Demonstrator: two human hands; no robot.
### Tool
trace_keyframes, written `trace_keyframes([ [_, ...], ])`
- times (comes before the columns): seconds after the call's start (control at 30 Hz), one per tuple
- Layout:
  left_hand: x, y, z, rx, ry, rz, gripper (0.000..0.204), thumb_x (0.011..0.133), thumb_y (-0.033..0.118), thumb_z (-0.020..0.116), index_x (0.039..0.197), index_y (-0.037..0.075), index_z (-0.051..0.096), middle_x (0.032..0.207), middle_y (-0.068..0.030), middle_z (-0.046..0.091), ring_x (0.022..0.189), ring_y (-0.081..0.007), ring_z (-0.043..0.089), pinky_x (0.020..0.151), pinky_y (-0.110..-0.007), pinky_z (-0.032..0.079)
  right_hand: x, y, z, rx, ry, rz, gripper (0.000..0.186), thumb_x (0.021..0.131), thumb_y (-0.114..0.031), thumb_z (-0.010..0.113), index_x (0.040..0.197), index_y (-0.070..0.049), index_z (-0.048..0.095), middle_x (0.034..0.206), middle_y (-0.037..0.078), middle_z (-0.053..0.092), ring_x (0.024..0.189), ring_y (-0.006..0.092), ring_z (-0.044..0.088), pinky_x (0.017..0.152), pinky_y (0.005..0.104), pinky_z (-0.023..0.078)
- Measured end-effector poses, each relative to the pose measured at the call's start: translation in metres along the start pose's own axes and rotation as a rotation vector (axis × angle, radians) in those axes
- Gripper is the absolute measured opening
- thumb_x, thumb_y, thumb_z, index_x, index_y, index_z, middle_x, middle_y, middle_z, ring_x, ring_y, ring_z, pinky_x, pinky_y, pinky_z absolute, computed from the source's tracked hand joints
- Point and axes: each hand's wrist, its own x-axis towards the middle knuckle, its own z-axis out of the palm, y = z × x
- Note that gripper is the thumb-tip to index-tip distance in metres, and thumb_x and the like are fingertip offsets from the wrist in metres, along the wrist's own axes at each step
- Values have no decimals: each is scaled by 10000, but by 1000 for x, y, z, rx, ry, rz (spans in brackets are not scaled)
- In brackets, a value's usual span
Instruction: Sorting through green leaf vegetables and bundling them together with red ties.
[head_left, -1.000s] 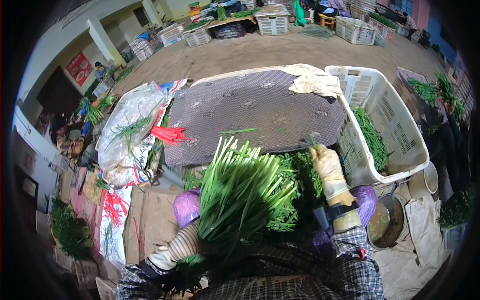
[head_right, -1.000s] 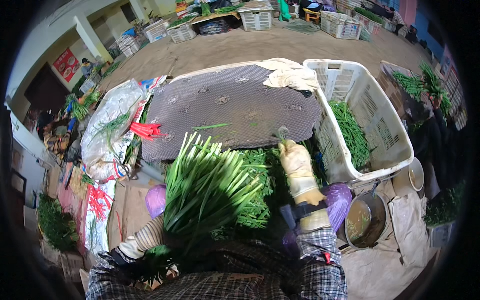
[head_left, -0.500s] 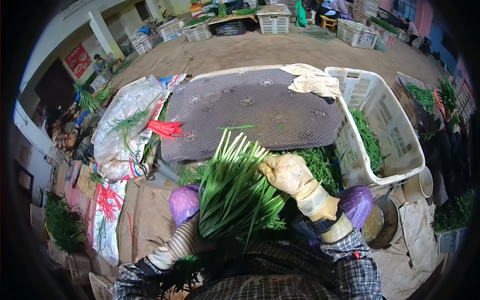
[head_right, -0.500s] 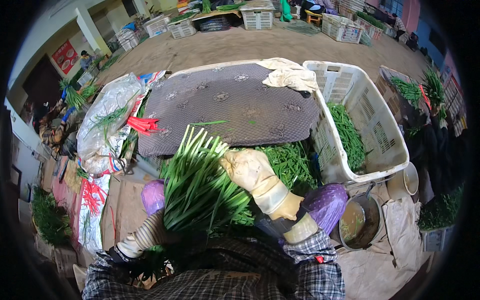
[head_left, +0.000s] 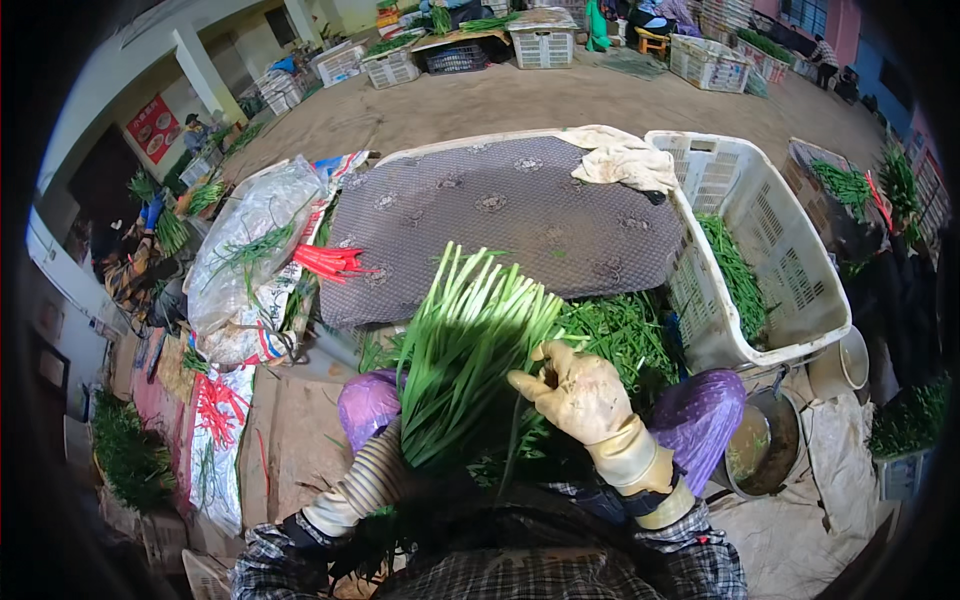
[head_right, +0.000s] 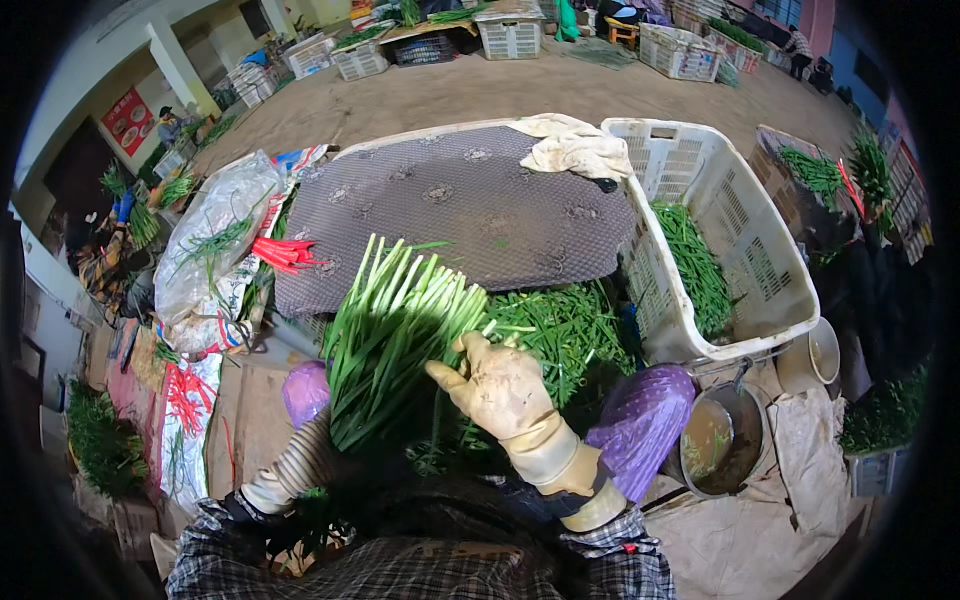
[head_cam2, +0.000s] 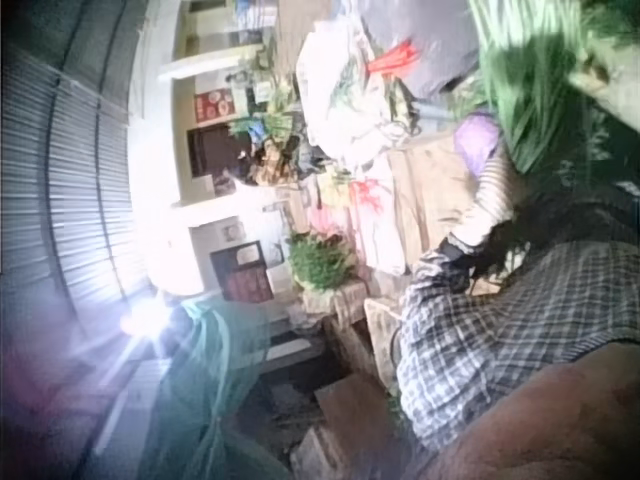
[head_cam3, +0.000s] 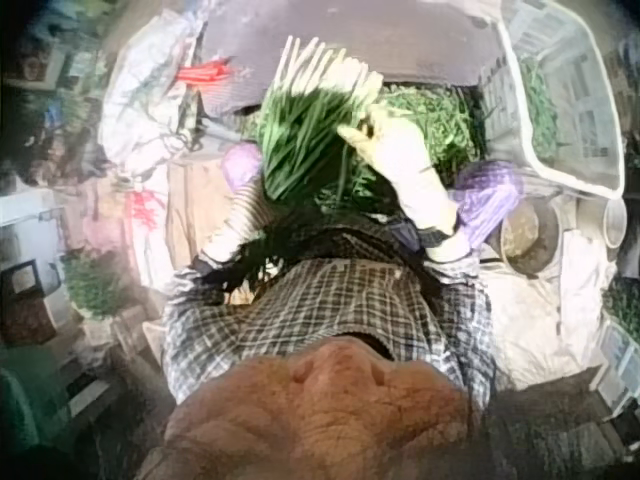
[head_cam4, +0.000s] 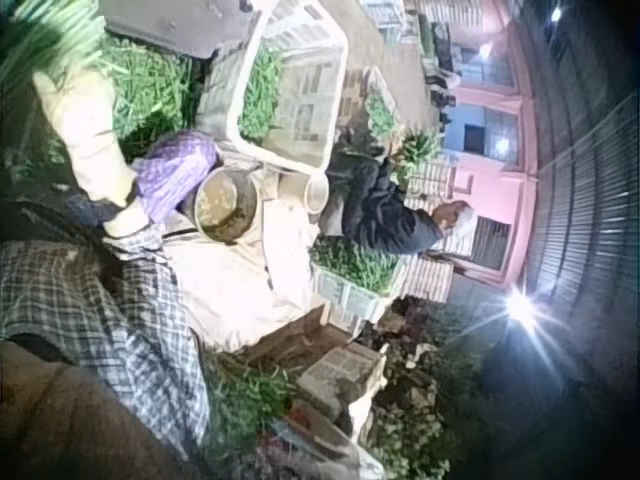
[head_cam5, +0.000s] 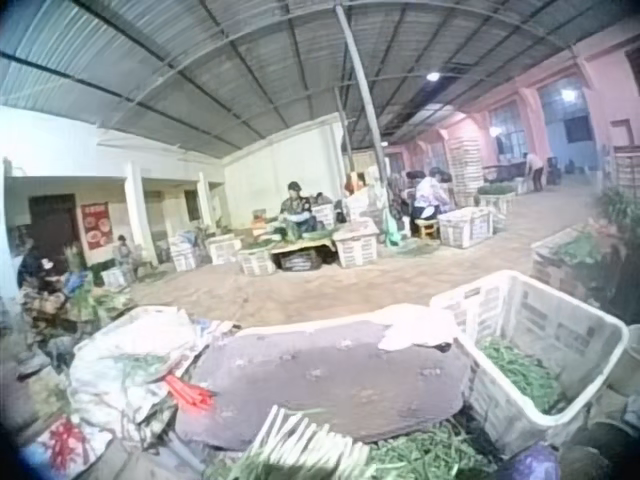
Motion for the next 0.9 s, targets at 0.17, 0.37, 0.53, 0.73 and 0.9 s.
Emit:
trace_keyframes([
  [0.17, -8, 0, -21, -1137, 11, -471, 769, 817, 217, 723, 1445, 15, 326, 1445, -121, 436, 1327, -257, 397, 1154, -356, 250, 8, 15, -5, 200, 72, 206, 44, 890, -113, 626, 887, -69, 618, 749, 163, 640, 633, 314, 635, 564, 373, 511],
  [0.37, -19, -13, -9, -876, -23, -441, 685, 843, 139, 673, 1425, 3, 340, 1379, -142, 500, 1243, -257, 491, 1067, -311, 380, 11, 79, -54, -396, -35, 120, 139, 814, -148, 678, 894, -35, 672, 817, 161, 674, 764, 340, 657, 722, 418, 531],
  [0.53, -12, -28, 4, -652, -309, -496, 749, 808, 196, 702, 1428, 0, 328, 1318, -142, 542, 1191, -256, 526, 1050, -348, 401, 73, -15, -56, -41, 73, -428, 196, 797, -171, 706, 903, -11, 671, 922, 176, 694, 923, 309, 674, 900, 405, 518],
  [0.73, 3, 12, -16, -2582, 222, -1083, 536, 933, 385, 541, 1353, 54, 504, 1350, -138, 549, 1253, -248, 498, 1103, -395, 356, 54, 23, 37, 1180, -142, -96, 98, 736, -112, 695, 774, -61, 621, 714, 64, 619, 705, 226, 615, 707, 343, 515],
  [0.9, -10, 2, 29, -2690, 41, -864, 576, 948, 387, 490, 1447, 118, 387, 1471, -76, 420, 1369, -331, 319, 1118, -556, 258, 34, 38, 26, -306, -147, -618, 65, 725, -138, 593, 678, -122, 552, 614, -5, 495, 553, 174, 519, 506, 324, 415],
])
